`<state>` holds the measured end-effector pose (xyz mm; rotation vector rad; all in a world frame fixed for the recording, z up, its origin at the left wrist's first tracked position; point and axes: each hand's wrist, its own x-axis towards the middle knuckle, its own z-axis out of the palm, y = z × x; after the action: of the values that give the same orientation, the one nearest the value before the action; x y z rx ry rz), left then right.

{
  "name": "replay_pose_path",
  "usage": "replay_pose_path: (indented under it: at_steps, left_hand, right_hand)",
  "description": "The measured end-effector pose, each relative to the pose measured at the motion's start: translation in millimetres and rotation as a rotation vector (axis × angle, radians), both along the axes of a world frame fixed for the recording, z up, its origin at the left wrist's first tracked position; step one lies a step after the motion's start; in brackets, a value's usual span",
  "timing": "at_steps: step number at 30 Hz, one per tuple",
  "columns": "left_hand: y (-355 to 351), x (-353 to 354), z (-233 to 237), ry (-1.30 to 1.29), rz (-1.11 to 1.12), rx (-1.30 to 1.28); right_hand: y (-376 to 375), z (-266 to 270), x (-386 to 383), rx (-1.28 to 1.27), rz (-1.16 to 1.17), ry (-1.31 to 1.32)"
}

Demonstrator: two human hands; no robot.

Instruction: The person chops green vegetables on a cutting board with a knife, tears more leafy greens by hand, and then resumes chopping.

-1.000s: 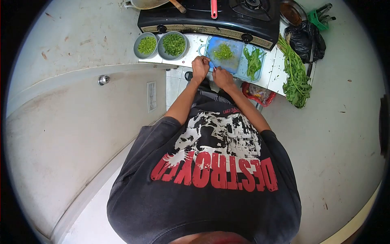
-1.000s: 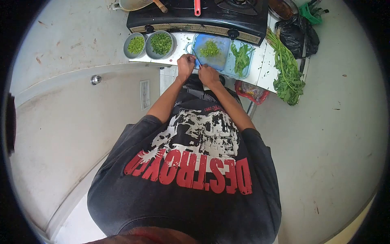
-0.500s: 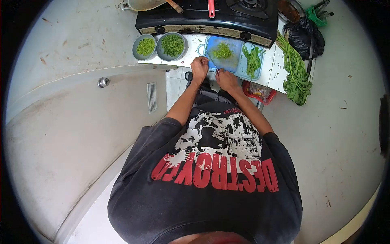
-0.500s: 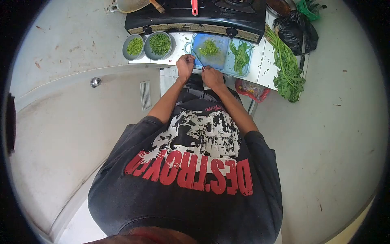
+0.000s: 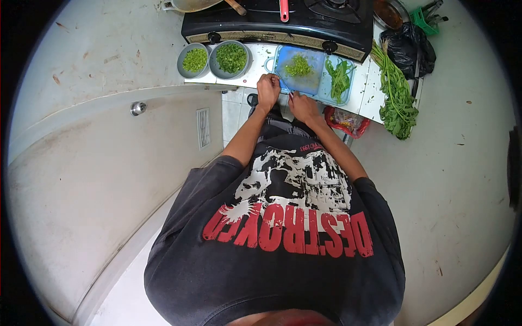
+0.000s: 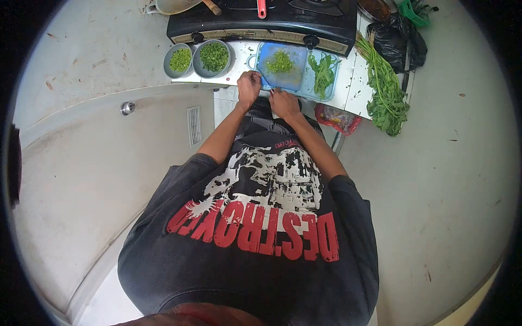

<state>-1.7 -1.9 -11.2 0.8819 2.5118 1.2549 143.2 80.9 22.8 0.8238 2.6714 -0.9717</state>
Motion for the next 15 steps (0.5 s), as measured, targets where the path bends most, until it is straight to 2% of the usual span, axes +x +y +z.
replay_pose_path:
  at_steps: [11, 15]
  left_hand:
    - [3, -4, -6, 0.063, -0.012, -0.015]
    - [3, -4, -4, 0.085, -0.017, -0.033]
  right_hand:
    - [0, -7, -16, -0.020, -0.038, 0.019]
    - [-1, -33, -26, -0.014, -0.057, 0.066]
